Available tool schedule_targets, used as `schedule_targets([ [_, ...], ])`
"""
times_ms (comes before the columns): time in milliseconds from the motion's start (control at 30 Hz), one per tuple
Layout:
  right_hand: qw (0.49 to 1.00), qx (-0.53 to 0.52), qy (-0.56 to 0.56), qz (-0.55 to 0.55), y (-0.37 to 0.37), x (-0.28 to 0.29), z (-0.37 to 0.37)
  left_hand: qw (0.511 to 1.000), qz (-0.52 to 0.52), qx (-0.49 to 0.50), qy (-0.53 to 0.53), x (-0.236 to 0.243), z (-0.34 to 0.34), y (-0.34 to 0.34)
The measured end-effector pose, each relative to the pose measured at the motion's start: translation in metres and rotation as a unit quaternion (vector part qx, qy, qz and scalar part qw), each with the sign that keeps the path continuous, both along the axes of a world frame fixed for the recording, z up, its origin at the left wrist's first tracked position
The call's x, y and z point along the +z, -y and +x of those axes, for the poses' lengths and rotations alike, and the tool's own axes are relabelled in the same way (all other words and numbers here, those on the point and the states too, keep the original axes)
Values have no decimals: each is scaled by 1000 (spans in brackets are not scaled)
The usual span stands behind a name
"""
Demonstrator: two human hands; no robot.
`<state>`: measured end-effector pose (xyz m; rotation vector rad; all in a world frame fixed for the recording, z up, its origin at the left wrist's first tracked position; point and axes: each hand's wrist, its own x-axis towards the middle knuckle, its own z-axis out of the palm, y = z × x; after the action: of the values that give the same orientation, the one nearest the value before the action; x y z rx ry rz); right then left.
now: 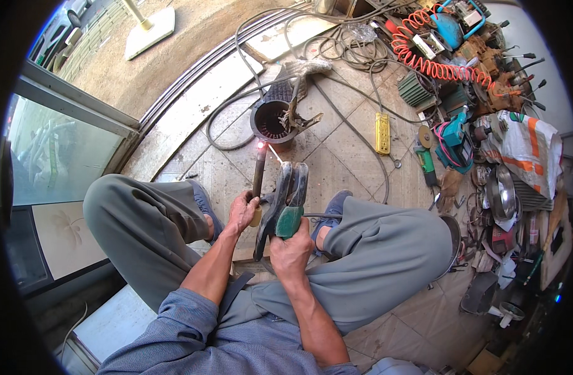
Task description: The person sits on the floor and uses a welding torch to weld a metal object held in a clamp. Sparks fly as the person repeatedly applies the welding rod to the metal piece.
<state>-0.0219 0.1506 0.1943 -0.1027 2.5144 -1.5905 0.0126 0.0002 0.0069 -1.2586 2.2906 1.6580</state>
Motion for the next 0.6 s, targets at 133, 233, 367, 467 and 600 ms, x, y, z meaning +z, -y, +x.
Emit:
schedule_targets([
  [133,1000,4,-1,-5,0,0,0,1000,17,-7,-2,-3,1,1],
  [233,1000,6,-2,2,1,0,0,1000,5,-17,12,-1,1,1],
  [367,1000,7,2,3,1,1,0,1000,8,-19,7,3,0,0],
  [467,1000,9,6,5,0,-1,0,1000,10,-21,13,4,0,0],
  [600,1000,8,16,3,1,0,0,1000,8,-19,12,-1,1,1],
])
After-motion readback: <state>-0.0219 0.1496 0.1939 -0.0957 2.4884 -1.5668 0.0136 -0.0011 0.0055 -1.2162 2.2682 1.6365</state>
